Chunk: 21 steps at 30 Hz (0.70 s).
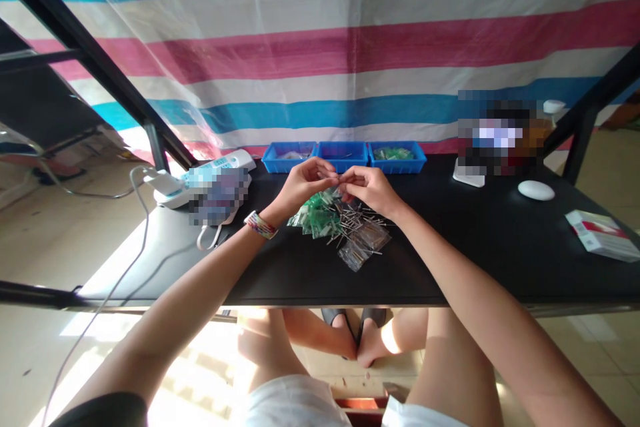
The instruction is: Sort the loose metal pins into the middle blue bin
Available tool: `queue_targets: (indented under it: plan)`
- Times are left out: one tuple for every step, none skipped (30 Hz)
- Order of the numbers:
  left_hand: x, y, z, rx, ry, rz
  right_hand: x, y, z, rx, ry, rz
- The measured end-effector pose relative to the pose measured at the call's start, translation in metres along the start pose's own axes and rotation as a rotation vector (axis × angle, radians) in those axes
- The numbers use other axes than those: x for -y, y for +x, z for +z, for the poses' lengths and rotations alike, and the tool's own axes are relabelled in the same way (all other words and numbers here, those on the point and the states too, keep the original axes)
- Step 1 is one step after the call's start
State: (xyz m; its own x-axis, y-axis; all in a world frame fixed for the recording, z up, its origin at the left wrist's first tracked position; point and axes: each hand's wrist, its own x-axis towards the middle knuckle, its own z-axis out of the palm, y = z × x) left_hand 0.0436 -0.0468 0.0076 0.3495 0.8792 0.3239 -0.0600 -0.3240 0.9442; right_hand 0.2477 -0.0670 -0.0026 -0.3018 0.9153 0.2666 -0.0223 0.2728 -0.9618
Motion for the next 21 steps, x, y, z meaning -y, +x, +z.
queue_targets:
  plan:
    - [-0.0004, -0.0003, -0.0007, -0.013, -0.002, -0.007, -0.0006, 0.0008, -0.0003, -0.029, 0.007, -0.015]
    - [-0.0004, -0.0005, -0.0018, -0.024, -0.006, -0.021, -0.0009, 0.0016, -0.0013, -0.065, 0.005, -0.035]
    - [-0.0004, -0.0006, -0.0031, -0.026, -0.007, -0.041, -0.0008, 0.0022, -0.0026, -0.104, -0.002, -0.057]
    - [-0.0003, -0.0006, -0.0045, -0.013, 0.003, -0.064, -0.0003, 0.0025, -0.0038, -0.14, -0.013, -0.082]
    - [-0.0003, -0.0008, -0.0058, 0.011, 0.031, -0.085, 0.0002, 0.0026, -0.0048, -0.168, -0.028, -0.108]
    - [-0.0005, -0.001, -0.0066, 0.039, 0.07, -0.101, 0.0009, 0.0024, -0.0054, -0.186, -0.046, -0.132]
    - [-0.0009, -0.0012, -0.007, 0.067, 0.114, -0.113, 0.0016, 0.002, -0.0055, -0.193, -0.065, -0.154]
    - [-0.0015, -0.0015, -0.0069, 0.088, 0.152, -0.121, 0.0021, 0.0014, -0.0052, -0.193, -0.085, -0.171]
    - [-0.0021, -0.0019, -0.0063, 0.101, 0.177, -0.124, 0.0025, 0.0008, -0.0046, -0.188, -0.105, -0.185]
    - [-0.0027, -0.0021, -0.0054, 0.109, 0.188, -0.125, 0.0028, 0.0002, -0.0038, -0.182, -0.124, -0.195]
    - [-0.003, -0.0023, -0.0044, 0.12, 0.189, -0.123, 0.0029, -0.0004, -0.0031, -0.175, -0.142, -0.202]
    - [-0.0031, -0.0023, -0.0035, 0.127, 0.185, -0.119, 0.0028, -0.0009, -0.0023, -0.168, -0.159, -0.208]
    - [-0.0027, -0.0023, -0.0026, 0.13, 0.179, -0.114, 0.0026, -0.0012, -0.0017, -0.163, -0.174, -0.212]
    - [-0.002, -0.0022, -0.002, 0.127, 0.169, -0.108, 0.0022, -0.0014, -0.0013, -0.162, -0.184, -0.213]
    - [-0.0009, -0.002, -0.0016, 0.118, 0.156, -0.103, 0.0016, -0.0014, -0.0011, -0.165, -0.186, -0.211]
    - [0.0003, -0.0017, -0.0014, 0.104, 0.141, -0.1, 0.0009, -0.0013, -0.0011, -0.168, -0.177, -0.204]
    - [0.0017, -0.0015, -0.0015, 0.085, 0.124, -0.096, 0.0001, -0.001, -0.0013, -0.174, -0.156, -0.191]
    - [0.003, -0.0012, -0.0017, 0.071, 0.108, -0.094, -0.0008, -0.0006, -0.0018, -0.181, -0.128, -0.174]
    - [0.0042, -0.0008, -0.0022, 0.061, 0.094, -0.094, -0.0017, -0.0001, -0.0025, -0.189, -0.098, -0.152]
    - [0.0053, -0.0004, -0.003, 0.05, 0.081, -0.093, -0.0027, 0.0006, -0.0033, -0.201, -0.072, -0.128]
    - [0.0062, 0.0002, -0.0041, 0.034, 0.07, -0.095, -0.0039, 0.0013, -0.0043, -0.217, -0.055, -0.102]
